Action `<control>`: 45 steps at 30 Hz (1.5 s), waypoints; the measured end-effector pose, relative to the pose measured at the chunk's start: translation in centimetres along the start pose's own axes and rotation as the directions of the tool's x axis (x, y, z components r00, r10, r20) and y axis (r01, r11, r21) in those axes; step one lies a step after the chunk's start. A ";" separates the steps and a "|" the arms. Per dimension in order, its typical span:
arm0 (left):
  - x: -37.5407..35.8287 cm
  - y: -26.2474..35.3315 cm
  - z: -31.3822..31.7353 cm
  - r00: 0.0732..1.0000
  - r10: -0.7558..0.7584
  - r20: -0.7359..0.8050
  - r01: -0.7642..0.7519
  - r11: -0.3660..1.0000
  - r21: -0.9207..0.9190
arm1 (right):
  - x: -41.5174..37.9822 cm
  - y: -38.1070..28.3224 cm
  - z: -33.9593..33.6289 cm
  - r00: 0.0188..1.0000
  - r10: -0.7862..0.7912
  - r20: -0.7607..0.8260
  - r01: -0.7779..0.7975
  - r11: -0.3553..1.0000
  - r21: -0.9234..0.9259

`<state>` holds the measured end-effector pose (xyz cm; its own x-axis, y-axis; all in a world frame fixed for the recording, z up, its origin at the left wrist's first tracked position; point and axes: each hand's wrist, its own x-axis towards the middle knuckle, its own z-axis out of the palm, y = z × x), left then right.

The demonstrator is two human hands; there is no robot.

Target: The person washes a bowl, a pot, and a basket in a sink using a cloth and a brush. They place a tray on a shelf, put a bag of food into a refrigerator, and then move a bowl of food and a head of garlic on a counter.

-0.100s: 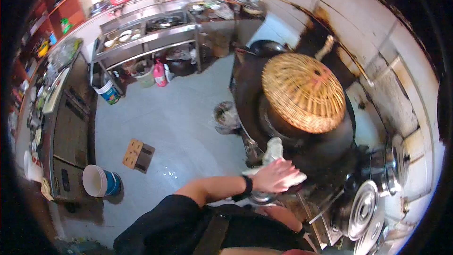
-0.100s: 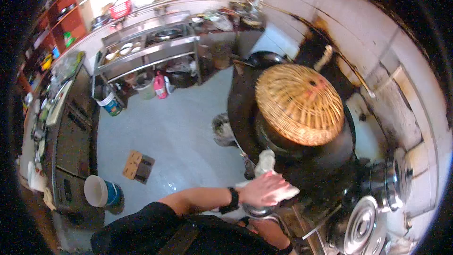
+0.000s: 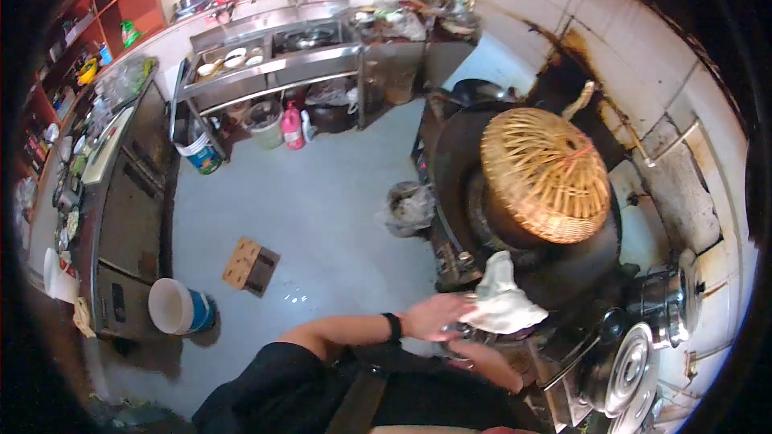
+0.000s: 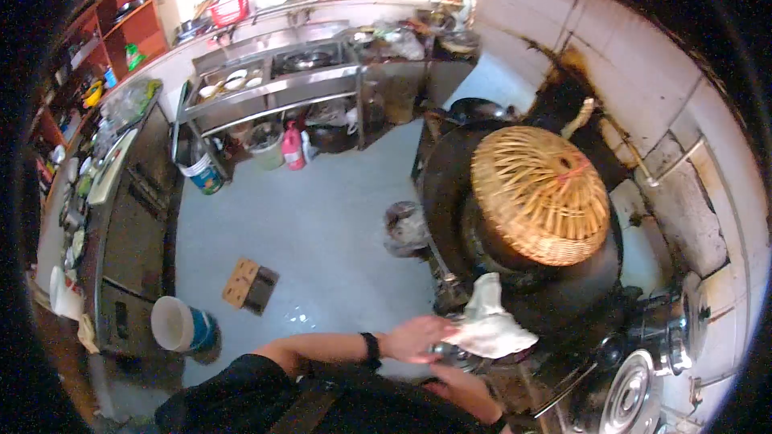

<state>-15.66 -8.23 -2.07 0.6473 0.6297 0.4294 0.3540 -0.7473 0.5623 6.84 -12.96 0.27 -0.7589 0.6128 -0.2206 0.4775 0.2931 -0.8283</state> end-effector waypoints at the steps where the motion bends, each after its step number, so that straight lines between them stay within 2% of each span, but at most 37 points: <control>1: -3.4 -1.4 -2.9 0.958 -0.156 0.239 0.175 0.983 -0.060 | 1.4 -2.8 -1.2 0.998 0.057 0.000 -0.056 0.981 -0.186; 2: -8.4 -2.9 -3.9 0.896 -0.336 0.290 0.336 0.941 0.051 | 3.3 -8.2 -3.0 0.994 0.114 0.000 -0.106 0.925 -0.365; 3: -12.9 -5.2 -4.9 0.803 -0.503 0.320 0.471 0.864 0.177 | 4.8 -7.9 -2.7 0.995 0.068 -0.071 -0.091 0.905 -0.415; 4: -17.5 -6.6 -5.9 0.766 -0.606 0.215 0.582 0.796 0.169 | 6.6 -8.4 -2.5 0.996 0.048 -0.074 -0.079 0.862 -0.502; 5: -21.0 -7.0 -7.2 0.709 -0.697 0.112 0.680 0.717 0.156 | 8.7 -8.7 -2.0 0.997 0.066 -0.049 -0.082 0.801 -0.593; 6: -22.8 -7.2 -9.2 0.694 -0.706 0.138 0.685 0.708 0.173 | 11.3 -10.0 -2.2 0.991 0.119 0.057 -0.059 0.786 -0.615; 8: -24.9 -7.5 -12.9 0.593 -0.804 -0.038 0.803 0.587 0.104 | 16.2 -10.2 -1.3 0.985 0.044 0.170 0.071 0.783 -0.617; 9: -25.6 -8.1 -14.3 0.582 -0.808 -0.093 0.813 0.579 0.051 | 18.8 -10.3 -0.7 0.977 -0.032 0.211 0.156 0.785 -0.600; 10: -26.5 -9.0 -15.2 0.579 -0.812 -0.074 0.815 0.575 0.068 | 21.6 -11.2 -0.7 0.963 -0.116 0.245 0.242 0.776 -0.583; 12: -28.3 -11.2 -15.8 0.450 -0.863 -0.232 0.858 0.490 -0.158 | 26.4 -13.8 -1.0 0.965 -0.060 0.256 0.204 0.785 -0.585; 14: -30.2 -13.6 -16.4 0.284 -0.927 -0.245 0.871 0.356 -0.338 | 31.4 -14.7 -1.3 0.952 -0.037 0.303 0.229 0.741 -0.631; 15: -31.5 -14.7 -16.7 0.239 -0.938 -0.250 0.861 0.323 -0.393 | 33.9 -13.8 -1.2 0.951 -0.153 0.270 0.288 0.758 -0.585; 16: -33.3 -16.2 -17.0 0.194 -0.946 -0.259 0.847 0.295 -0.443 | 36.8 -13.2 -1.3 0.951 -0.168 0.258 0.291 0.765 -0.575; 18: -38.8 -20.0 -16.7 0.100 -0.962 -0.255 0.874 0.208 -0.440 | 43.4 -12.2 -1.7 0.913 -0.044 0.405 0.308 0.726 -0.615; 20: -43.0 -22.3 -17.5 0.001 -0.969 -0.245 0.908 0.103 -0.405 | 50.4 -9.7 -2.2 0.897 -0.058 0.438 0.335 0.736 -0.589; 22: -45.7 -24.7 -19.8 -0.143 -0.971 -0.193 0.917 -0.056 -0.396 | 57.4 -9.0 -3.5 0.884 -0.067 0.463 0.352 0.747 -0.564; 25: -48.1 -27.6 -23.0 -0.401 -0.914 -0.056 0.829 -0.336 -0.446 | 68.4 -10.7 -5.7 0.887 -0.131 0.444 0.390 0.728 -0.564; 26: -48.5 -28.1 -24.3 -0.459 -0.888 -0.018 0.792 -0.400 -0.461 | 71.9 -11.1 -6.2 0.879 -0.147 0.453 0.405 0.730 -0.550; 28: -48.8 -30.1 -26.9 -0.536 -0.843 0.043 0.726 -0.486 -0.487 | 78.1 -13.0 -7.6 0.801 -0.289 0.524 0.581 0.588 -0.563; 32: -48.8 -35.5 -31.2 -0.579 -0.810 0.097 0.643 -0.526 -0.557 | 89.3 -18.5 -9.1 0.729 -0.302 0.614 0.670 0.495 -0.553; 34: -47.8 -40.3 -32.8 -0.564 -0.817 0.120 0.624 -0.517 -0.587 | 93.8 -20.7 -9.7 0.661 -0.406 0.631 0.736 0.516 -0.439; 37: -47.0 -48.4 -35.5 -0.514 -0.847 0.133 0.626 -0.477 -0.617 | 101.3 -22.7 -10.6 0.633 -0.451 0.629 0.762 0.504 -0.406; 38: -47.0 -51.5 -37.1 -0.486 -0.866 0.115 0.647 -0.445 -0.620 | 103.9 -23.0 -11.2 0.632 -0.452 0.629 0.763 0.502 -0.406; 40: -47.7 -56.8 -41.4 -0.464 -0.881 0.090 0.657 -0.410 -0.633 | 109.3 -24.0 -14.0 0.699 -0.362 0.616 0.691 0.561 -0.456; 42: -49.1 -61.4 -46.7 -0.468 -0.880 0.077 0.660 -0.406 -0.633 | 113.7 -25.9 -19.0 0.742 -0.489 0.458 0.667 0.600 -0.441; 43: -49.9 -63.7 -49.6 -0.481 -0.874 0.069 0.655 -0.411 -0.634 | 116.0 -26.5 -20.8 0.764 -0.580 0.283 0.637 0.748 -0.189; 44: -50.3 -66.3 -53.0 -0.496 -0.866 0.061 0.646 -0.416 -0.640 | 118.5 -27.0 -22.7 0.794 -0.602 0.083 0.595 0.798 0.099; 45: -50.4 -68.6 -56.0 -0.502 -0.864 0.032 0.617 -0.383 -0.687 | 121.6 -26.8 -24.7 0.904 -0.426 0.031 0.398 0.868 0.296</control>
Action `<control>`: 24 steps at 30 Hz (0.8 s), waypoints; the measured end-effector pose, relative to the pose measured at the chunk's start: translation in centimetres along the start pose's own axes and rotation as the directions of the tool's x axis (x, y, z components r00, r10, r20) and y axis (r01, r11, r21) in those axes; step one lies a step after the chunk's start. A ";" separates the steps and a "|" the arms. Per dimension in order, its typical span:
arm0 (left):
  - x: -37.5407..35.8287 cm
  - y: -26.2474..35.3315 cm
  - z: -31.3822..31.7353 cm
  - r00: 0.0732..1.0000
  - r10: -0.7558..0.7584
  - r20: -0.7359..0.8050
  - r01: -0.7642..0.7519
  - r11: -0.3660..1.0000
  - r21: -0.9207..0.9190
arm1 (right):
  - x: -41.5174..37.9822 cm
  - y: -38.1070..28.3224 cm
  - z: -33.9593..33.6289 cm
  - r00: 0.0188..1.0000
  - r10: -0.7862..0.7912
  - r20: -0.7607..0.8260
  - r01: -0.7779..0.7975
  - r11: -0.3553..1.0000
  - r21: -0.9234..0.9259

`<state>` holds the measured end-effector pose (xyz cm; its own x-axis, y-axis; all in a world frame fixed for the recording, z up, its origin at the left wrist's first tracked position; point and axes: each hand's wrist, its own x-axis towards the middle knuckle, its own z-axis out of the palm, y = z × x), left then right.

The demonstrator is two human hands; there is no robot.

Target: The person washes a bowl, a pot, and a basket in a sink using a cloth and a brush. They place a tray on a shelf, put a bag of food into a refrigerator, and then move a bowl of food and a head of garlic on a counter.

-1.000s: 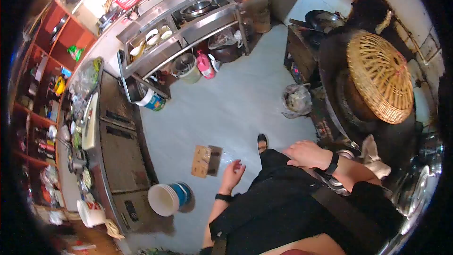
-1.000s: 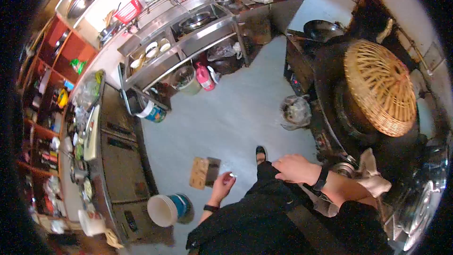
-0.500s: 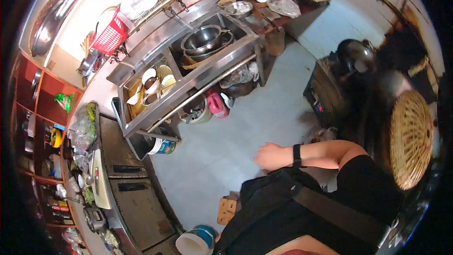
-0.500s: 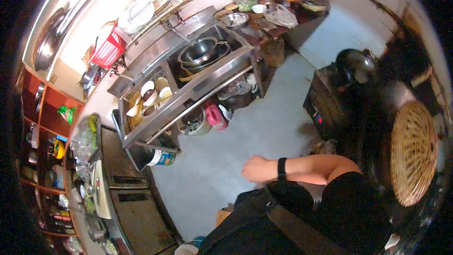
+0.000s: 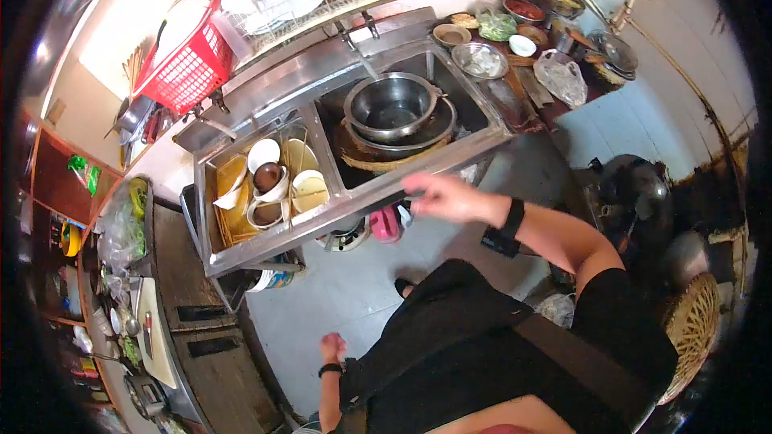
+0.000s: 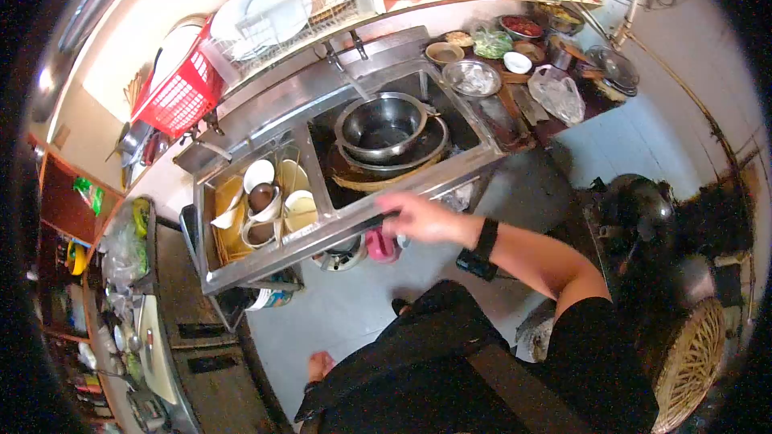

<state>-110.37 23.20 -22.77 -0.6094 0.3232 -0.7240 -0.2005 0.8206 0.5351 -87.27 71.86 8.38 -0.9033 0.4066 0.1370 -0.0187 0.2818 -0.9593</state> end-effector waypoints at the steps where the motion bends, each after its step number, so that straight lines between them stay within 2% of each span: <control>1: 2.0 3.1 -1.2 0.999 0.041 -0.034 -0.044 0.994 -0.101 | 2.7 1.1 -2.5 0.974 0.214 -0.066 -0.195 0.956 0.221; 3: 4.7 8.2 -2.1 0.963 0.229 -0.145 -0.269 0.868 -0.416 | 7.6 1.2 -6.6 0.865 0.390 -0.315 -0.274 0.895 0.353; 5: 4.8 15.9 -2.2 0.938 0.278 -0.205 -0.333 0.886 -0.324 | 12.9 3.1 -10.5 0.836 0.411 -0.363 -0.280 0.889 0.362; 7: 7.0 19.6 -1.3 0.843 0.493 -0.216 -0.519 0.851 -0.079 | 19.0 5.6 -13.2 0.871 0.327 -0.367 -0.234 0.933 0.275; 8: 6.2 22.0 -0.3 0.856 0.461 -0.235 -0.491 0.866 -0.091 | 22.4 6.6 -14.0 0.885 0.248 -0.394 -0.171 0.960 0.221; 9: 4.6 25.3 0.7 0.854 0.458 -0.247 -0.479 0.878 -0.030 | 25.6 7.9 -14.3 0.886 0.123 -0.447 -0.055 0.985 0.162; 10: 3.6 28.6 2.1 0.845 0.467 -0.259 -0.477 0.879 0.029 | 29.1 8.4 -15.4 0.907 0.060 -0.417 -0.046 0.998 0.043; 11: 3.2 30.6 3.5 0.847 0.453 -0.278 -0.466 0.885 0.022 | 33.7 10.9 -16.0 0.838 -0.220 -0.500 0.076 0.953 -0.292; 12: 2.7 32.3 5.0 0.876 0.410 -0.253 -0.445 0.891 -0.096 | 37.2 12.0 -16.1 0.791 -0.323 -0.520 0.135 0.920 -0.367; 13: 1.8 33.6 6.3 0.906 0.363 -0.219 -0.407 0.890 -0.206 | 39.1 11.7 -16.0 0.804 -0.308 -0.509 0.136 0.928 -0.346; 14: 1.3 34.3 7.5 0.925 0.334 -0.183 -0.361 0.922 -0.141 | 40.5 12.2 -15.6 0.811 -0.328 -0.485 0.130 0.908 -0.397; 15: 2.6 32.6 9.1 0.904 0.398 -0.153 -0.416 0.903 -0.111 | 41.7 12.9 -15.2 0.816 -0.352 -0.458 0.127 0.883 -0.453; 16: 1.5 34.2 10.0 0.918 0.379 -0.113 -0.388 0.919 -0.067 | 42.7 14.2 -14.5 0.763 -0.459 -0.455 0.237 0.853 -0.465; 17: 0.3 36.1 10.5 0.929 0.364 -0.072 -0.366 0.930 -0.023 | 43.0 15.3 -14.0 0.761 -0.482 -0.434 0.231 0.827 -0.513; 19: -0.6 38.6 11.2 0.943 0.318 -0.096 -0.324 0.944 -0.055 | 43.1 16.0 -12.9 0.654 -0.549 -0.521 0.240 0.803 -0.545; 21: 0.0 39.6 12.1 0.957 0.276 -0.092 -0.283 0.955 -0.087 | 42.9 17.4 -12.4 0.742 -0.450 -0.497 0.145 0.832 -0.536; 23: 1.1 40.0 12.3 0.960 0.249 -0.132 -0.263 0.959 -0.105 | 43.3 19.3 -12.2 0.758 -0.451 -0.471 0.176 0.837 -0.519; 24: 1.8 40.3 12.5 0.955 0.260 -0.141 -0.274 0.958 -0.087 | 43.2 18.7 -12.4 0.711 -0.484 -0.510 0.189 0.830 -0.525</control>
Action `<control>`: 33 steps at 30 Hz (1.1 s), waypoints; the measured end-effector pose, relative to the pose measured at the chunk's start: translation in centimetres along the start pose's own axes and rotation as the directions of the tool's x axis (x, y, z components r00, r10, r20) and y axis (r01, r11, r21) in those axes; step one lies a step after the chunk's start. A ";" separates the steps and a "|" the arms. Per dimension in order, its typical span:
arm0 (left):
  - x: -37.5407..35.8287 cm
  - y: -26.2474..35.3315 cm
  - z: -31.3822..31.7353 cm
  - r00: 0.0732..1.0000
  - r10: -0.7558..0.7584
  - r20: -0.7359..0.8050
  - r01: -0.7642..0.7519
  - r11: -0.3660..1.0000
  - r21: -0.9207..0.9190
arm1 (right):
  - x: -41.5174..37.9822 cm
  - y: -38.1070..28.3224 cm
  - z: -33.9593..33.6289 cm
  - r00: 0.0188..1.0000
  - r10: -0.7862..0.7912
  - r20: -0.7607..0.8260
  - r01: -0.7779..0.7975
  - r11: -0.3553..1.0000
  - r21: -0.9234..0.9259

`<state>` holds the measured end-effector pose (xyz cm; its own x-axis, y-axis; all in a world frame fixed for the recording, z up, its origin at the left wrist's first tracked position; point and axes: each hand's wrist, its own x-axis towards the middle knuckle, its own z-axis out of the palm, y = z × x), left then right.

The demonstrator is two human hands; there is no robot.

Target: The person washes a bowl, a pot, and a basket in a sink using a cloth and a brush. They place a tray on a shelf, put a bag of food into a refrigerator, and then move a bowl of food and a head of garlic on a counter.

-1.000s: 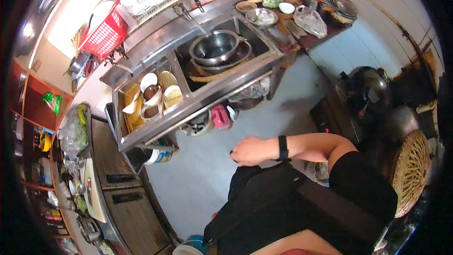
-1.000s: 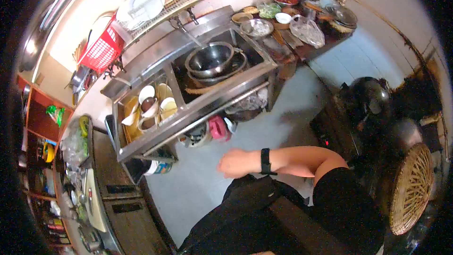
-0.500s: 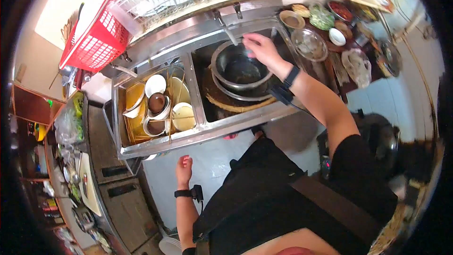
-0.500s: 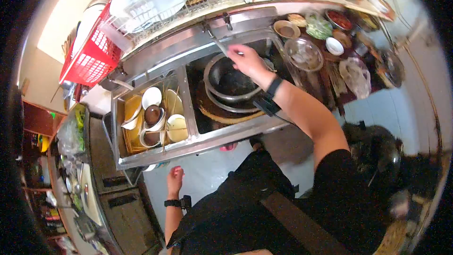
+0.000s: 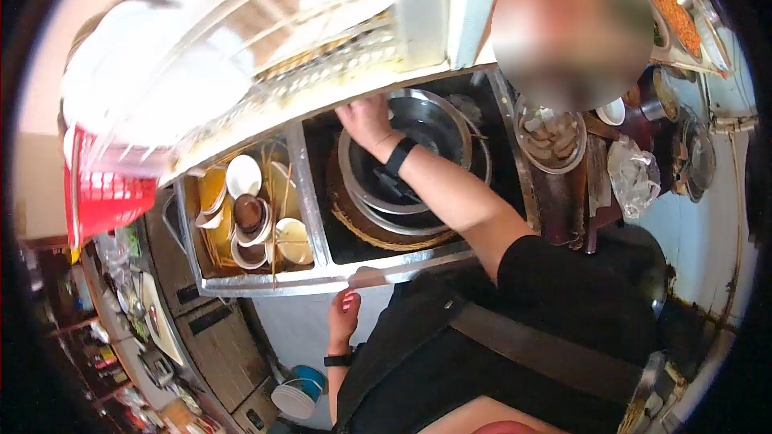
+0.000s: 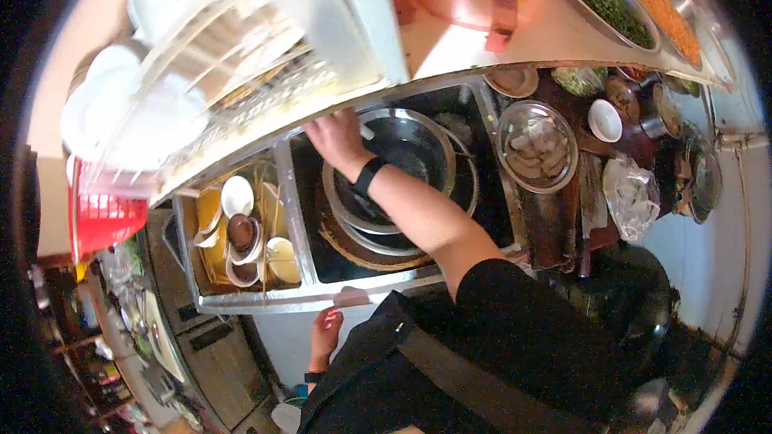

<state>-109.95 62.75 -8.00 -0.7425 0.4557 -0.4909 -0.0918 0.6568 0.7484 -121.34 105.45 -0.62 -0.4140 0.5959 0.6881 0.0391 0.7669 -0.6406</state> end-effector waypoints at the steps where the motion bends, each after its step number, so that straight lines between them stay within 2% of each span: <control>1: 0.6 1.6 0.3 1.000 -0.004 0.020 0.004 1.000 0.008 | 0.4 -0.4 -0.3 0.998 -0.019 -0.065 0.019 1.000 0.002; 3: 2.6 4.9 0.8 0.995 0.055 0.087 -0.060 0.997 0.053 | 0.2 0.7 0.7 0.988 0.113 -0.105 -0.095 0.983 0.160; 5: 4.6 6.1 1.6 0.991 0.092 0.102 -0.104 0.986 0.128 | 0.0 1.7 3.2 0.971 0.186 -0.151 -0.135 0.945 0.297; 6: 5.5 7.4 2.2 0.984 0.126 0.127 -0.139 0.985 0.101 | 0.2 1.7 3.6 0.967 0.199 -0.157 -0.147 0.945 0.292; 8: 7.1 9.5 3.3 0.974 0.156 0.162 -0.170 0.982 0.076 | 0.3 1.6 3.7 0.909 0.417 0.008 -0.319 0.681 0.659; 9: 7.9 10.3 3.8 0.956 0.207 0.210 -0.229 0.970 0.087 | 0.6 1.1 2.4 0.907 0.422 0.009 -0.323 0.680 0.658; 10: 8.4 10.9 4.2 0.934 0.256 0.251 -0.286 0.954 0.093 | 0.7 0.9 0.6 0.951 0.295 0.096 -0.300 0.795 0.527; 11: 8.7 11.2 4.4 0.937 0.253 0.240 -0.281 0.955 0.091 | 0.6 0.5 -1.4 0.964 0.170 0.203 -0.240 0.888 0.393; 12: 9.1 11.5 4.7 0.920 0.282 0.274 -0.319 0.942 0.103 | 0.0 0.8 -3.2 0.897 0.253 0.363 -0.373 0.873 0.315; 14: 9.4 10.9 5.4 0.910 0.300 0.286 -0.339 0.936 0.095 | -1.8 3.2 -3.1 0.885 0.331 0.327 -0.380 0.920 0.097; 15: 9.1 10.9 5.5 0.912 0.297 0.284 -0.335 0.937 0.096 | -2.0 3.8 -4.0 0.805 0.402 0.437 -0.447 0.894 0.001; 17: 9.0 11.3 5.8 0.914 0.238 0.328 -0.284 0.954 0.100 | -3.8 6.7 -2.3 0.791 0.410 0.455 -0.435 0.899 -0.054; 18: 8.8 11.1 5.8 0.897 0.293 0.331 -0.333 0.940 0.070 | -3.6 6.9 -2.2 0.791 0.413 0.452 -0.437 0.898 -0.057; 20: 8.5 10.8 5.2 0.900 0.286 0.329 -0.340 0.933 0.118 | -3.2 6.4 -2.1 0.878 0.289 0.381 -0.284 0.956 -0.068; 21: 8.3 10.4 4.8 0.903 0.284 0.321 -0.349 0.923 0.164 | -3.7 6.8 -1.5 0.875 0.294 0.384 -0.292 0.954 -0.065; 22: 8.1 10.2 4.3 0.905 0.281 0.321 -0.347 0.923 0.169 | -4.2 7.6 -0.7 0.897 0.308 0.317 -0.360 0.925 0.122; 25: 7.3 8.9 2.7 0.936 0.240 0.259 -0.303 0.922 0.242 | -4.9 10.5 -1.7 0.921 0.007 0.389 0.012 0.999 -0.046; 27: 6.7 6.9 1.6 0.970 0.139 0.201 -0.192 0.942 0.276 | -5.2 12.9 -3.9 0.832 0.280 0.479 -0.360 0.929 0.083; 30: 5.8 4.7 0.5 0.985 0.071 0.160 -0.103 0.973 0.206 | -3.6 20.0 -8.0 0.781 0.456 0.427 -0.459 0.882 -0.101; 33: 5.0 5.5 0.2 0.995 0.035 0.093 -0.051 0.982 0.182 | -2.5 28.7 -10.8 0.705 0.616 0.351 -0.426 0.764 -0.486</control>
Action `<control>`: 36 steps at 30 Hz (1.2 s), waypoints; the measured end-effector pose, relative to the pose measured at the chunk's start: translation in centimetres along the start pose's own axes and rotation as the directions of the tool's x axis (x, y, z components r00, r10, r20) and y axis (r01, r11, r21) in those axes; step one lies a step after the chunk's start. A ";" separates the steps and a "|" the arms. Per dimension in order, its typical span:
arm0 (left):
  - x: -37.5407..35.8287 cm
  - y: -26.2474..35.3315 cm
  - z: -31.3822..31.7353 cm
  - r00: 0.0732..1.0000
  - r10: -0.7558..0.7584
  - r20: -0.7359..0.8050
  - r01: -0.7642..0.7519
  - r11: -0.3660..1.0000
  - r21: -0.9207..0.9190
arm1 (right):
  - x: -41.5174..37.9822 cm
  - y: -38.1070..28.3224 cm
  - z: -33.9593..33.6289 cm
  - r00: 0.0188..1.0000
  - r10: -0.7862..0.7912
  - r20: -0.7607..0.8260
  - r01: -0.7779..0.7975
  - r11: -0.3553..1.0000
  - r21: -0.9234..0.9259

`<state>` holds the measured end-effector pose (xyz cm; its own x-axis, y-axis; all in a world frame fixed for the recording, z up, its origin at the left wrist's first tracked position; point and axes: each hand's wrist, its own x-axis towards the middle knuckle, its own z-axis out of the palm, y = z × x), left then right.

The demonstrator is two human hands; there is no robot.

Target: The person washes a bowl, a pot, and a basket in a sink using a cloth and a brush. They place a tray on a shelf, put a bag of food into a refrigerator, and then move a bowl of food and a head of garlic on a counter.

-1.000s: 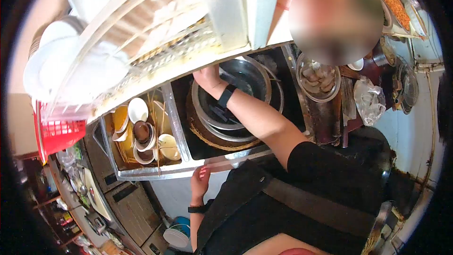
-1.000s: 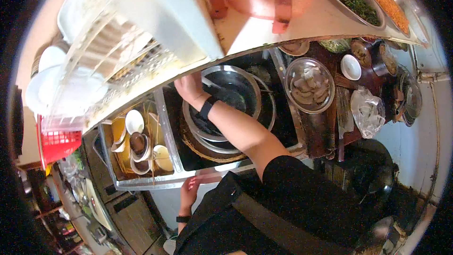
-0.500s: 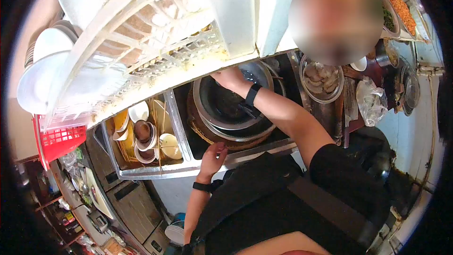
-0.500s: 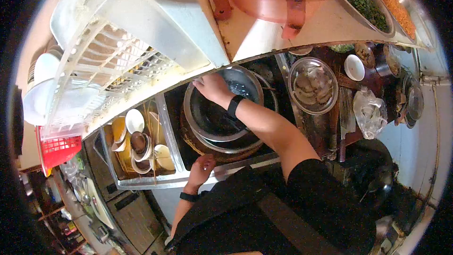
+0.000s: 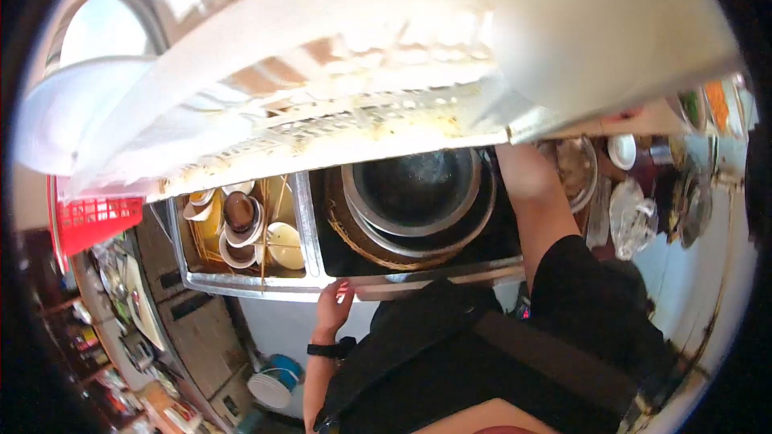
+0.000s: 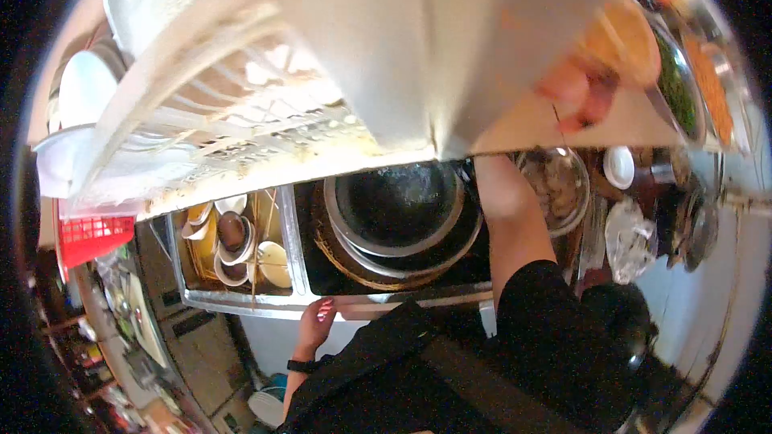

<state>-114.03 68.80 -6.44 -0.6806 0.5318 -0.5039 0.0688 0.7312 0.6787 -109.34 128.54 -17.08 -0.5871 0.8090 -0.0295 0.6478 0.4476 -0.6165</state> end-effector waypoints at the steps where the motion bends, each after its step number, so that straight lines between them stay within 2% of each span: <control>1: -0.9 -0.1 -0.7 1.000 0.024 -0.015 -0.022 0.991 0.130 | 0.7 2.8 0.7 0.997 0.072 0.039 -0.066 0.990 -0.123; 2: -0.7 0.1 -0.1 0.997 0.060 -0.050 -0.046 0.971 0.235 | 1.5 5.1 1.7 0.991 0.111 0.071 -0.092 0.969 -0.231; 4: -1.4 1.0 0.0 0.995 0.002 -0.098 0.014 0.987 0.159 | 1.5 7.5 4.3 0.973 0.180 0.143 -0.123 0.933 -0.337; 5: -1.6 0.7 0.2 0.993 0.018 -0.121 0.004 0.983 0.183 | 1.5 8.5 5.6 0.965 0.204 0.167 -0.131 0.921 -0.367; 6: -1.5 0.8 0.5 0.988 0.039 -0.149 -0.007 0.979 0.206 | 1.4 8.2 6.1 0.961 0.209 0.182 -0.127 0.916 -0.381; 8: -2.0 2.0 0.5 0.977 0.006 -0.211 0.018 0.994 0.111 | 1.9 8.2 7.8 0.958 0.199 0.207 -0.106 0.915 -0.390; 10: -2.3 1.6 0.9 0.985 0.057 -0.164 -0.026 0.983 0.183 | 2.7 8.4 8.2 0.960 0.177 0.217 -0.078 0.913 -0.400; 15: -0.9 3.5 1.7 0.999 0.016 -0.051 -0.008 0.988 0.154 | 2.8 6.6 9.7 0.963 0.108 0.248 -0.003 0.921 -0.390; 16: -0.9 3.8 1.7 0.997 0.010 -0.078 0.001 0.991 0.135 | 2.3 6.9 10.0 0.962 0.100 0.253 0.007 0.921 -0.390; 18: -0.7 3.9 1.0 0.997 0.081 0.002 -0.080 0.967 0.243 | 1.6 7.7 10.9 0.961 0.099 0.259 0.009 0.923 -0.385; 20: -1.2 3.3 0.5 0.997 0.076 -0.027 -0.067 0.970 0.235 | 0.8 8.6 11.6 0.960 0.110 0.258 -0.002 0.923 -0.384; 24: -1.9 1.2 -0.8 0.996 0.089 -0.006 -0.082 0.942 0.326 | 1.2 9.7 12.0 0.976 0.088 0.201 -0.007 0.928 -0.373; 25: -2.1 1.0 -1.0 0.999 0.033 -0.019 -0.025 0.946 0.322 | 1.4 10.2 11.9 0.984 0.056 0.169 0.011 0.929 -0.369; 26: -2.2 1.0 -1.1 0.999 -0.015 -0.030 0.024 0.947 0.321 | 1.8 10.7 11.7 0.994 0.003 0.113 0.039 0.930 -0.365; 28: -2.0 1.5 -1.5 0.999 0.039 -0.020 -0.032 0.959 0.281 | 2.9 11.5 10.5 0.988 -0.146 -0.051 0.124 0.944 -0.306; 29: -1.6 1.5 -1.7 0.997 0.069 -0.028 -0.061 0.976 0.209 | 2.7 9.3 8.8 0.999 -0.015 -0.028 0.010 0.988 -0.156; 30: -1.0 1.4 -1.5 0.995 0.093 -0.037 -0.088 0.987 0.131 | 1.8 5.8 6.3 0.986 0.159 0.050 -0.164 0.980 0.111; 31: 0.1 0.1 -0.3 0.997 0.066 -0.051 -0.066 0.998 -0.002 | -0.2 2.1 3.6 0.961 0.250 0.120 -0.274 0.924 0.267; 32: 1.4 -0.9 0.8 0.998 0.032 -0.062 -0.040 0.990 -0.135 | -2.9 -1.7 0.9 0.948 0.279 0.154 -0.316 0.884 0.345; 33: 2.5 1.4 0.6 0.988 0.137 -0.070 -0.142 0.987 -0.079 | -5.6 -6.5 -2.1 0.963 0.228 0.141 -0.262 0.915 0.308; 34: 3.9 2.4 1.2 0.982 0.176 -0.073 -0.186 0.965 -0.185 | -8.5 -11.4 -5.2 0.976 0.176 0.127 -0.205 0.941 0.269; 36: 7.1 3.1 3.4 0.975 0.207 -0.077 -0.220 0.885 -0.410 | -13.5 -14.6 -7.1 0.995 0.055 0.085 -0.081 0.933 0.350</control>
<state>-116.21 76.29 -9.75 -0.7059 0.6369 -0.3099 -0.0882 0.3551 0.9307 -107.42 113.78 -2.11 -0.5896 0.7972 -0.1298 0.4824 0.2187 -0.8482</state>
